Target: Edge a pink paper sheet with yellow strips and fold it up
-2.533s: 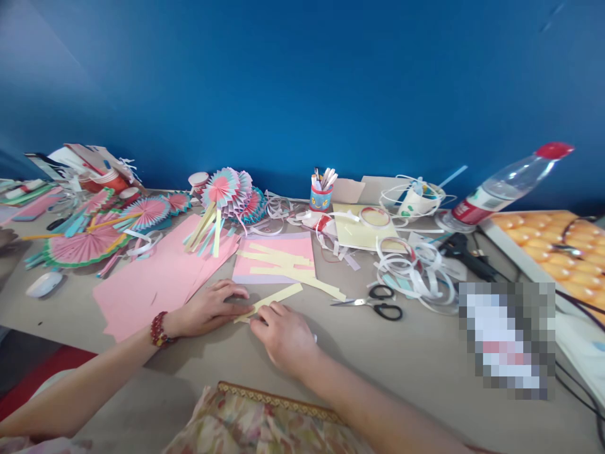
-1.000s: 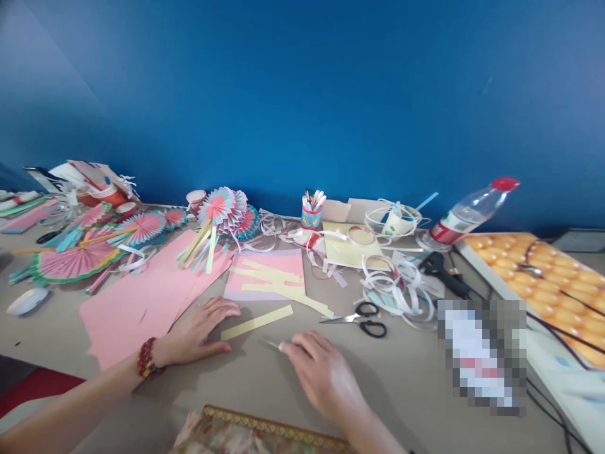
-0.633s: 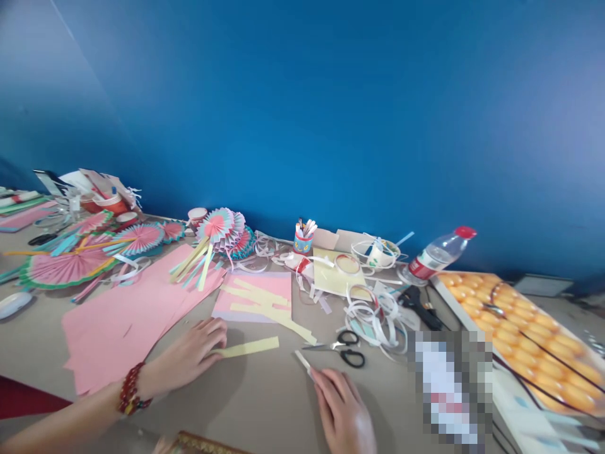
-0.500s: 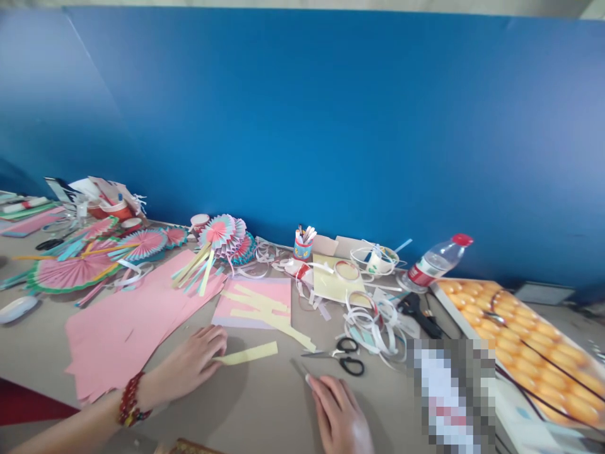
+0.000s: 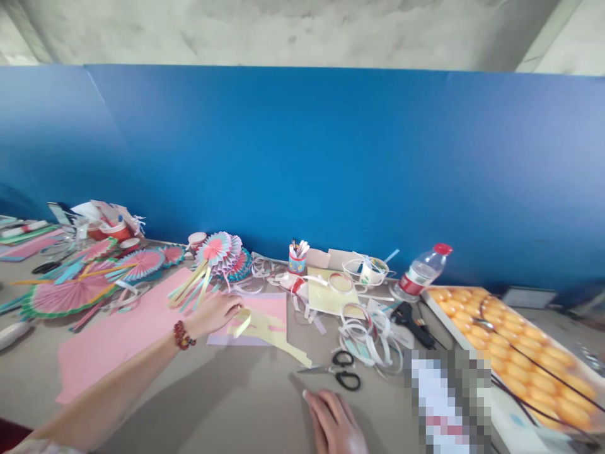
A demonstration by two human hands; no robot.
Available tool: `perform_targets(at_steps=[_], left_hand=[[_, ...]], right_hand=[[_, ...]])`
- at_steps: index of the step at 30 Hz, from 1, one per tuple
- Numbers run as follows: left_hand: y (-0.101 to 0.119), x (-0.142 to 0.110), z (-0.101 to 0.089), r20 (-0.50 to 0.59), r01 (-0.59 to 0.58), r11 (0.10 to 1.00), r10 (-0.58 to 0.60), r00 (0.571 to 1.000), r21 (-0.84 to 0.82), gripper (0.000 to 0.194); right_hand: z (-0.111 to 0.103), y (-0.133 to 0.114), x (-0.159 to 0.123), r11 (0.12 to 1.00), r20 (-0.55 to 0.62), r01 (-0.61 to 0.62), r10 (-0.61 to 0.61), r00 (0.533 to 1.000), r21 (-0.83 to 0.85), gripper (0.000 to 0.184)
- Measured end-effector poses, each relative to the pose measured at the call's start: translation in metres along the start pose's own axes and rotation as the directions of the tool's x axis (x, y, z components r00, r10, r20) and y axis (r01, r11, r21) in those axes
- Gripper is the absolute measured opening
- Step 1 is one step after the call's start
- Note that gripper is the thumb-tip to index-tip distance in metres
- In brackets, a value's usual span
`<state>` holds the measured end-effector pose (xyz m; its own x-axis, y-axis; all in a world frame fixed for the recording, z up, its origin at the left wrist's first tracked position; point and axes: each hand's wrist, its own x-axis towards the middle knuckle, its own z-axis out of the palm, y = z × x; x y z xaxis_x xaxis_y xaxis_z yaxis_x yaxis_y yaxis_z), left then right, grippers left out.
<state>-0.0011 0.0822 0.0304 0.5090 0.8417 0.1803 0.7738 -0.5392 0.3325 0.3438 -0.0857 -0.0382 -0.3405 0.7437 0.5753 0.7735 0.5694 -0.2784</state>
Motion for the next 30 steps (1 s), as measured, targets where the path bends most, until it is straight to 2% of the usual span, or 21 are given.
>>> perform_targets(at_steps=[3, 6, 10, 12, 14, 16, 19, 24, 26, 28, 29, 30], left_hand=[[-0.007, 0.013, 0.007, 0.000, -0.010, 0.997, 0.010, 1.000, 0.072, 0.022], [-0.001, 0.013, 0.010, -0.017, -0.035, 0.993, 0.037, 0.999, 0.117, 0.018], [0.032, 0.011, 0.018, 0.018, -0.157, 0.981, 0.156, 0.988, 0.112, 0.024], [0.053, 0.011, 0.029, 0.084, -0.302, 0.950, 0.296, 0.952, 0.083, 0.032], [0.072, 0.013, 0.041, 0.098, -0.350, 0.931, 0.341, 0.935, 0.103, 0.039], [0.083, 0.015, 0.050, 0.077, -0.296, 0.945, 0.288, 0.954, 0.137, 0.040], [0.082, 0.017, 0.052, 0.016, -0.191, 0.967, 0.192, 0.981, 0.171, 0.037], [0.053, 0.014, 0.030, -0.137, -0.038, 0.971, 0.072, 0.988, 0.235, 0.039], [0.049, 0.012, 0.020, -0.191, 0.017, 0.967, 0.033, 0.981, 0.255, 0.038], [0.056, 0.011, 0.016, -0.201, -0.001, 0.965, 0.056, 0.978, 0.262, 0.036], [0.064, 0.011, 0.017, -0.173, -0.053, 0.965, 0.100, 0.980, 0.256, 0.034], [0.073, 0.011, 0.020, -0.096, -0.146, 0.961, 0.173, 0.980, 0.236, 0.033]], right_hand=[[0.000, 0.000, 0.000, 1.000, 0.017, -0.002, 0.002, 1.000, 0.001, 0.031], [0.001, 0.001, -0.001, 1.000, 0.046, -0.021, 0.020, 0.999, 0.017, 0.032], [0.001, -0.001, -0.002, 0.997, 0.060, -0.055, 0.051, 0.997, 0.061, 0.032], [0.000, -0.004, -0.001, 0.994, 0.060, -0.080, 0.076, 0.995, 0.073, 0.032], [-0.003, -0.008, 0.001, 0.991, 0.058, -0.106, 0.102, 0.993, 0.077, 0.032], [-0.005, -0.011, 0.003, 0.990, 0.051, -0.121, 0.117, 0.992, 0.077, 0.032], [-0.007, -0.013, 0.005, 0.990, 0.025, -0.129, 0.128, 0.992, 0.059, 0.032], [-0.005, -0.010, 0.003, 0.989, 0.002, -0.138, 0.138, 0.990, 0.046, 0.031], [-0.004, -0.008, 0.002, 0.990, 0.002, -0.133, 0.133, 0.991, 0.047, 0.031], [-0.004, -0.008, 0.001, 0.991, 0.006, -0.128, 0.128, 0.992, 0.046, 0.030], [-0.004, -0.008, 0.001, 0.991, 0.006, -0.127, 0.127, 0.992, 0.045, 0.030], [-0.005, -0.008, 0.001, 0.991, 0.006, -0.128, 0.128, 0.992, 0.043, 0.030]])
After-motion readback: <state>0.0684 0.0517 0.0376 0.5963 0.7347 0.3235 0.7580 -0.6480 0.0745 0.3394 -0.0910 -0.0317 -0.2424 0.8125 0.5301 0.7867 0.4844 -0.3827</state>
